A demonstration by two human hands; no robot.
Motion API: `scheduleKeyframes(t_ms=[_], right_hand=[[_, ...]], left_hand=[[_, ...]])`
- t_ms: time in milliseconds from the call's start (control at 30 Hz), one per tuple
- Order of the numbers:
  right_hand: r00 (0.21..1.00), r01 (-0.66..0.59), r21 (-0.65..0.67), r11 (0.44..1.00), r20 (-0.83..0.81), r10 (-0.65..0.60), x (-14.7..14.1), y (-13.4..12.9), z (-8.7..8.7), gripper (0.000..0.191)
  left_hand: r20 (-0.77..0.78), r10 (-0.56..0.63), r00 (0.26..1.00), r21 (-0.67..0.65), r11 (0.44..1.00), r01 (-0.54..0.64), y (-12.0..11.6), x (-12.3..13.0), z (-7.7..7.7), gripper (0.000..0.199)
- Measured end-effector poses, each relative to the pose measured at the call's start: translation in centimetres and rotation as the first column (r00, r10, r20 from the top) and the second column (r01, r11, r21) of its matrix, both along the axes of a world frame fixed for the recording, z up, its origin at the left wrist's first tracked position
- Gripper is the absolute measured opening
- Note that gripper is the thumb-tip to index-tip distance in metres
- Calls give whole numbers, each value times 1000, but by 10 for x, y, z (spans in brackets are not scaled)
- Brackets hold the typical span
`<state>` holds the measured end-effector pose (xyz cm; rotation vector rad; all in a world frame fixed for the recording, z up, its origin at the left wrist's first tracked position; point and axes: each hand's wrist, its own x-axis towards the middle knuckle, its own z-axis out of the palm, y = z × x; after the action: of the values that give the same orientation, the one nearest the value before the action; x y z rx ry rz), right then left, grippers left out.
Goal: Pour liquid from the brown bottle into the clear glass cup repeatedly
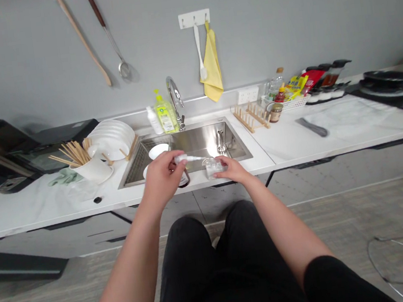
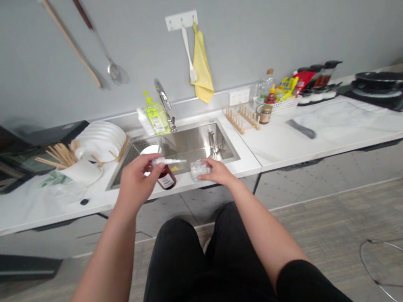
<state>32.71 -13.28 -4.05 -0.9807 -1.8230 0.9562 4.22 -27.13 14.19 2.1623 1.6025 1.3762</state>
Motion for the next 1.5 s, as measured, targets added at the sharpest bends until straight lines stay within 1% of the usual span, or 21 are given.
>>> scheduleKeyframes(t_ms=[67,133,233,333,533,600,733,833,900,1000,1067,1100,1133,1200,1267,1300,1367,1400,1433,1467,1500], right_hand=[[1000,-10,6,1000,17,10,-1,-1,2,84],[999,-5,13,1000,37,4,-1,-1,4,84],[999,13,19,1000,47,-14,-1,-2,4,82],[998,17,29,999,55,-18,-1,-2,3,82],[998,16,46,999,68,-19,-1,1,-1,84],[997,22,48,999,70,-26,-1,1,-1,85],[996,30,59,998,83,-35,-1,1,0,80],[994,34,66,997,100,-41,-1,0,2,77],[994,35,67,997,101,-42,-1,-1,4,76],[994,25,63,998,104,-32,0,-1,4,77],[995,21,57,998,98,-26,0,0,4,80],[995,21,56,998,93,-26,0,0,3,81],[996,22,56,998,88,-27,-1,1,2,82],[996,26,62,998,89,-31,-1,2,1,83],[995,26,70,997,95,-32,-2,2,0,80],[995,24,71,997,98,-31,-2,3,0,80],[994,24,68,997,101,-30,-2,2,0,81],[995,24,65,998,100,-30,-2,2,1,82],[995,23,65,998,94,-29,-2,2,1,82],[996,18,69,997,87,-24,-2,1,2,82],[997,14,74,997,79,-19,-2,1,2,80]], left_hand=[[-187,-11,982,-16,1000,8,20,25,9,28],[-323,-24,946,-49,999,9,41,43,11,25],[-457,-38,888,-94,996,-5,64,59,5,23],[-544,-35,838,-96,995,-21,75,65,-1,23],[-614,-74,785,-124,992,-4,83,63,1,25],[-642,-101,760,-153,988,2,89,65,-2,24],[-668,-182,721,-237,971,26,107,81,-16,18],[-623,-268,735,-331,942,63,121,95,-28,21],[-588,-308,748,-370,925,90,127,99,-31,23],[-560,-395,728,-411,896,169,128,98,-30,10],[-567,-466,679,-438,869,230,125,96,-26,27],[-584,-482,653,-443,864,242,123,95,-23,36],[-610,-475,634,-437,869,231,121,95,-20,42],[-680,-400,614,-411,902,132,116,97,-14,47],[-747,-331,576,-408,913,-4,112,100,-8,45],[-768,-340,542,-424,905,-34,110,102,-5,41],[-781,-406,474,-461,887,0,107,105,-2,37],[-783,-424,455,-459,888,39,106,107,-1,41],[-789,-414,453,-433,899,68,105,108,0,45],[-800,-374,469,-388,919,71,104,108,0,46],[-809,-318,494,-342,939,43,104,109,0,45]])
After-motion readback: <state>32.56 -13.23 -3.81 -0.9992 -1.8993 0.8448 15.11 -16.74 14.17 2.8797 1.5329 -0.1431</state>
